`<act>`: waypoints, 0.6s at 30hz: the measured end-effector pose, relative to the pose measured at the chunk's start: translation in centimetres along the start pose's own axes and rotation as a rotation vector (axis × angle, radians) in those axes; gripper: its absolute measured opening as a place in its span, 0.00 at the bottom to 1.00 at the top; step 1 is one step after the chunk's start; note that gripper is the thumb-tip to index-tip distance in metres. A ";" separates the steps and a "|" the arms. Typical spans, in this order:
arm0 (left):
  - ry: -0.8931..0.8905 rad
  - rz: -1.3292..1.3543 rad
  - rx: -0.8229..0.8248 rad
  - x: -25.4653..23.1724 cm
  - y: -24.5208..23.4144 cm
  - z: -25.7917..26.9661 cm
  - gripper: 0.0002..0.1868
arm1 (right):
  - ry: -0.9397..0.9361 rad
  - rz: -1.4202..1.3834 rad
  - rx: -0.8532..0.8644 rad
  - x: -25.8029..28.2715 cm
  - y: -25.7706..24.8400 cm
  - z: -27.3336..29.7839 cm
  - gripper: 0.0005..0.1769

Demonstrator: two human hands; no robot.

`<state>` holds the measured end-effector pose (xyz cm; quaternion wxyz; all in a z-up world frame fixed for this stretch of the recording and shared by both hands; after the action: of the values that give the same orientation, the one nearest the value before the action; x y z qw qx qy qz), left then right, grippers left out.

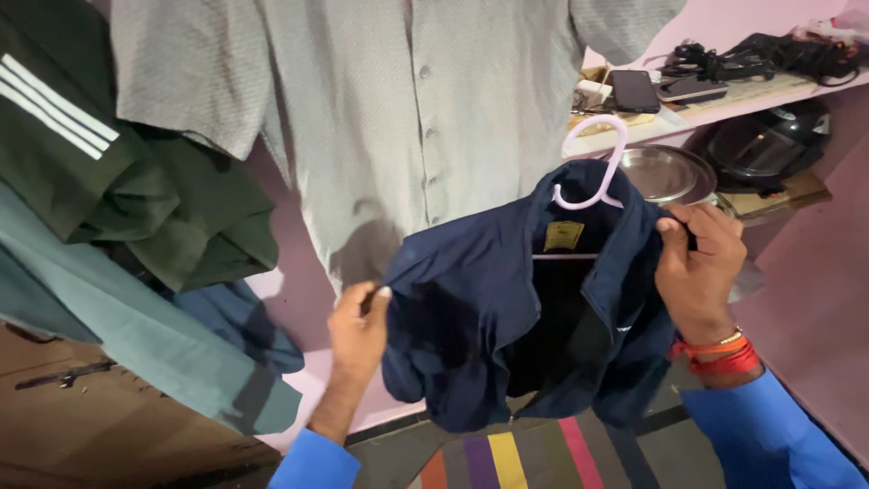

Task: The person places a dark blue jacket on a hanger, hangs it on a wall hook, and zips it closed. Then the person places a black jacket on a hanger and hangs it on the same wall hook. Finally, the person picks up a folded white shirt from a pile of clothes.

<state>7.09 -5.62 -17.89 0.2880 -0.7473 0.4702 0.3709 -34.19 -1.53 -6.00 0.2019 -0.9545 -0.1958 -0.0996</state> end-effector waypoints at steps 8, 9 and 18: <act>0.041 0.223 0.174 -3.3 -1.0 -1.9 0.12 | 0.028 -0.062 0.060 -0.9 -0.1 0.2 0.03; 0.065 0.234 0.203 -4.2 -0.9 -1.9 0.14 | 0.031 -0.063 0.056 -0.9 0.0 0.2 0.03; 0.311 -0.002 0.124 -9.2 -0.8 -2.1 0.16 | 0.003 -0.142 0.080 -0.6 0.3 -0.2 0.08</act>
<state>5.79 -2.42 -9.05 0.2575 -0.7771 0.5303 0.2207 -34.61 -2.03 -6.04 0.2327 -0.9292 -0.2665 -0.1072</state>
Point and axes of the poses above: each hand's wrist, its own z-axis away from the middle knuckle, its own y-axis out of the palm, x = y × z, the point moved 2 cm from there along -z, towards the middle knuckle, and after that the axes turned 8 degrees about z, right-handed, at the moved point
